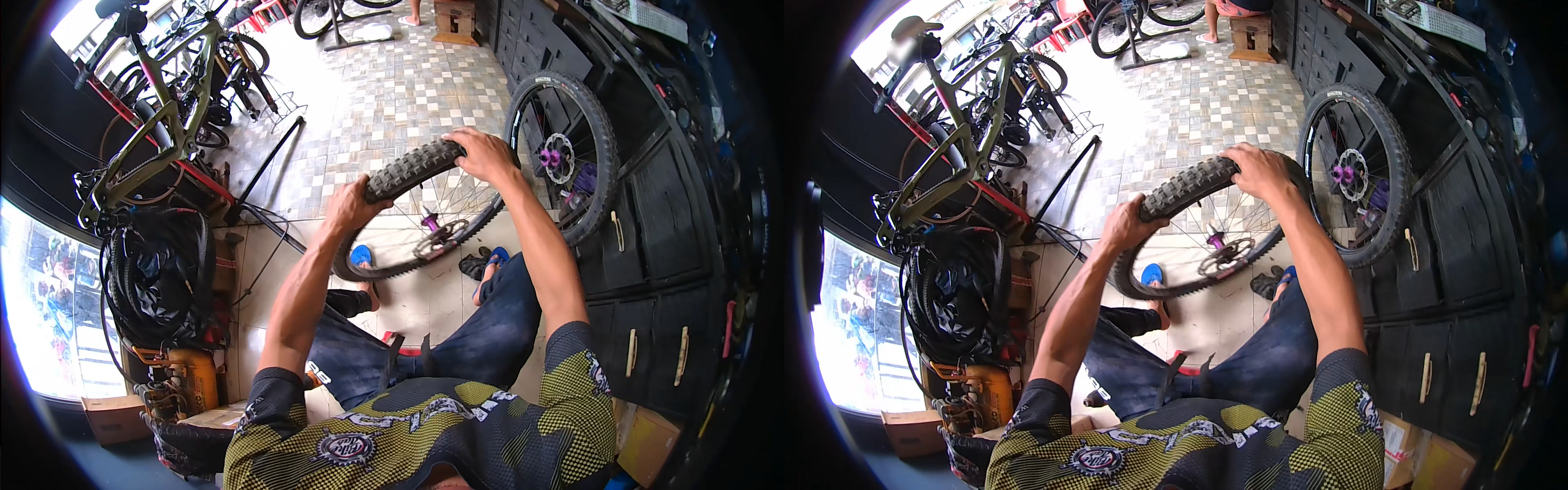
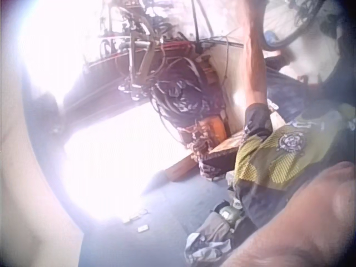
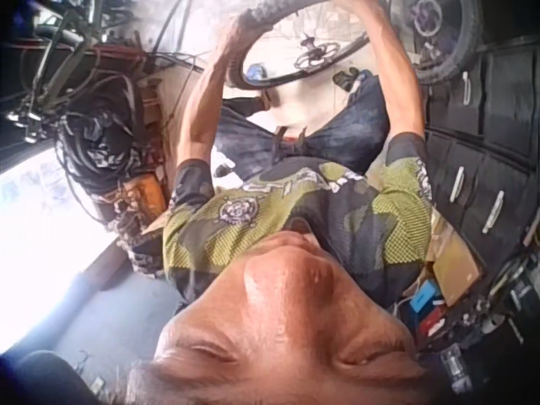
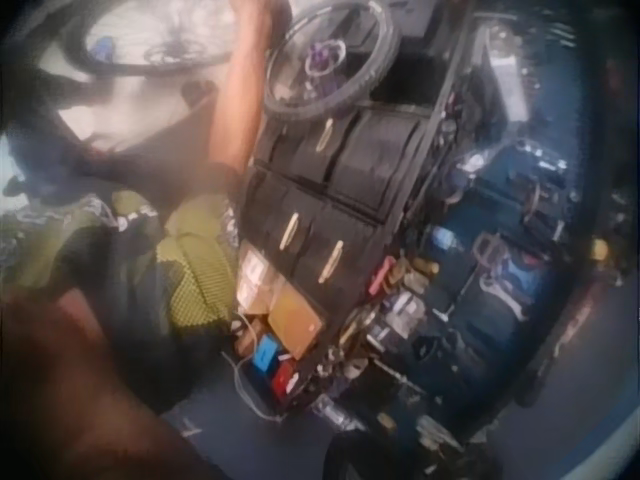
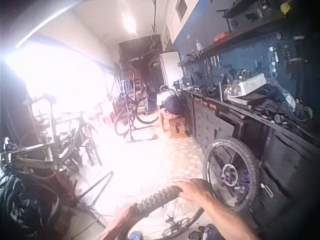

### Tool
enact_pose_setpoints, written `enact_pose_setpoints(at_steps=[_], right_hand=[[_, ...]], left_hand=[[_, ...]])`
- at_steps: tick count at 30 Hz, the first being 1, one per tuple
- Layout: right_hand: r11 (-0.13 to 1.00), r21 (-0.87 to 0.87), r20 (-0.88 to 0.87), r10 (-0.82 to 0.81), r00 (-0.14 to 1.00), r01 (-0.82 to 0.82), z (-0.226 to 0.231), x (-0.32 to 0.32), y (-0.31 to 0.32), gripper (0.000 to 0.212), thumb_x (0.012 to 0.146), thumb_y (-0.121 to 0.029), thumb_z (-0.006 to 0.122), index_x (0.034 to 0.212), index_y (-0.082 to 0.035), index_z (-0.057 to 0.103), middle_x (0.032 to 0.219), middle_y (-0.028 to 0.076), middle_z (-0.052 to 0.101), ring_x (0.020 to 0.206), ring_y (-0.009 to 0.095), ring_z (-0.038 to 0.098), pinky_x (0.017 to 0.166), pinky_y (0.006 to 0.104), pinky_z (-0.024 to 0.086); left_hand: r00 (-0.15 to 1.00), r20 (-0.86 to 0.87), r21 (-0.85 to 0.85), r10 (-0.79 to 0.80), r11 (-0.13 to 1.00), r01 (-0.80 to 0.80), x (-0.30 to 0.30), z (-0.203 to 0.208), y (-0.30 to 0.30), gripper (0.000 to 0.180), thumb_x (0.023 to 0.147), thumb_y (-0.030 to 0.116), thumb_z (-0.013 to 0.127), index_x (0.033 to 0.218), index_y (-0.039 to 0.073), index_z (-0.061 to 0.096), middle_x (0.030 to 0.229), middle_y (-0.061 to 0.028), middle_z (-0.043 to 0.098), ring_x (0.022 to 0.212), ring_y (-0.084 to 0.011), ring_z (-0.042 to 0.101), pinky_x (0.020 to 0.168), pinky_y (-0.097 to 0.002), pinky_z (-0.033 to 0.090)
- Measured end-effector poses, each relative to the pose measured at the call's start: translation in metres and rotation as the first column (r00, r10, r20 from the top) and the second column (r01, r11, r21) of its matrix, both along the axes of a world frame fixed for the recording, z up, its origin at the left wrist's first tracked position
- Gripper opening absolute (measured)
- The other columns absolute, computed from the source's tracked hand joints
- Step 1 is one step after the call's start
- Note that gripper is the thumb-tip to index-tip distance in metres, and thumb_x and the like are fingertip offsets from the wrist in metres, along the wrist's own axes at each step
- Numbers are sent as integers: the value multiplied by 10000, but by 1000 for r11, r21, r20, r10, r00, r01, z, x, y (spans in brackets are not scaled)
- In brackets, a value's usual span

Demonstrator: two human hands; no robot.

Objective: The person mounts a bicycle tire onto a wheel rim using tire levers. They repeatedly pry the tire bead over the rim edge, rotate the wheel, and reposition the levers to seat the tire fully around the rim.

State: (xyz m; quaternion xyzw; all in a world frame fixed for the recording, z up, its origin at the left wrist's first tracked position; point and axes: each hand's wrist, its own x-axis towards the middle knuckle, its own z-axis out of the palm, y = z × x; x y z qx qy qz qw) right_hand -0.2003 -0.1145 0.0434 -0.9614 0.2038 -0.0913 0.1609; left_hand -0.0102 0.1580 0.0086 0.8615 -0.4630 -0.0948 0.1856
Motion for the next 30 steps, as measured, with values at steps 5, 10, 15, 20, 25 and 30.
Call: enact_pose_setpoints(at_steps=[5,10,15,20,25,30], right_hand=[[973,87,419,-230,879,213,-29,-5,16,373,907,-232,745,1263,-134,691,1203,119,714,1088,342,703,931,444,560],[871,440,382,-403,832,220,-95,-15,45,409,892,-343,776,1169,-50,706,1170,153,750,1080,332,724,934,418,560],[745,667,408,-394,824,26,-146,-14,88,518,901,-413,813,1180,15,731,998,125,753,955,205,692,900,330,526],[134,907,415,-437,798,-398,-150,-5,128,354,1051,-361,657,1228,-61,719,1138,4,707,1116,113,605,1007,282,441],[105,945,324,-416,850,-309,-156,-29,118,377,1025,-290,702,1279,-11,702,1226,45,710,1167,145,612,1050,305,444],[255,926,332,-192,924,-280,-155,-35,136,510,964,-344,777,1384,-76,675,1336,74,692,1260,182,592,1114,354,418]], left_hand=[[990,-45,-55,133,989,-135,-24,-19,-1,648,813,578,820,1066,-10,712,933,-264,754,917,-449,738,805,-527,565],[981,-101,-57,168,983,-174,-25,-22,-5,643,814,555,830,1066,-24,709,938,-278,752,923,-452,738,814,-524,566],[970,-112,-82,215,971,-224,-52,-21,-15,696,790,537,846,1089,-66,671,971,-300,746,940,-456,736,836,-513,570],[943,-318,-275,98,942,-191,-93,-27,-10,765,741,408,885,1251,-77,586,1023,-285,734,987,-397,742,853,-459,578],[935,-325,-183,143,960,-210,-144,-39,24,848,775,328,801,1375,-100,383,1028,-350,713,995,-504,709,883,-503,571],[884,-400,-133,241,939,-316,-142,-55,49,589,759,250,779,1227,-49,583,990,-252,749,916,-366,757,833,-441,590]])
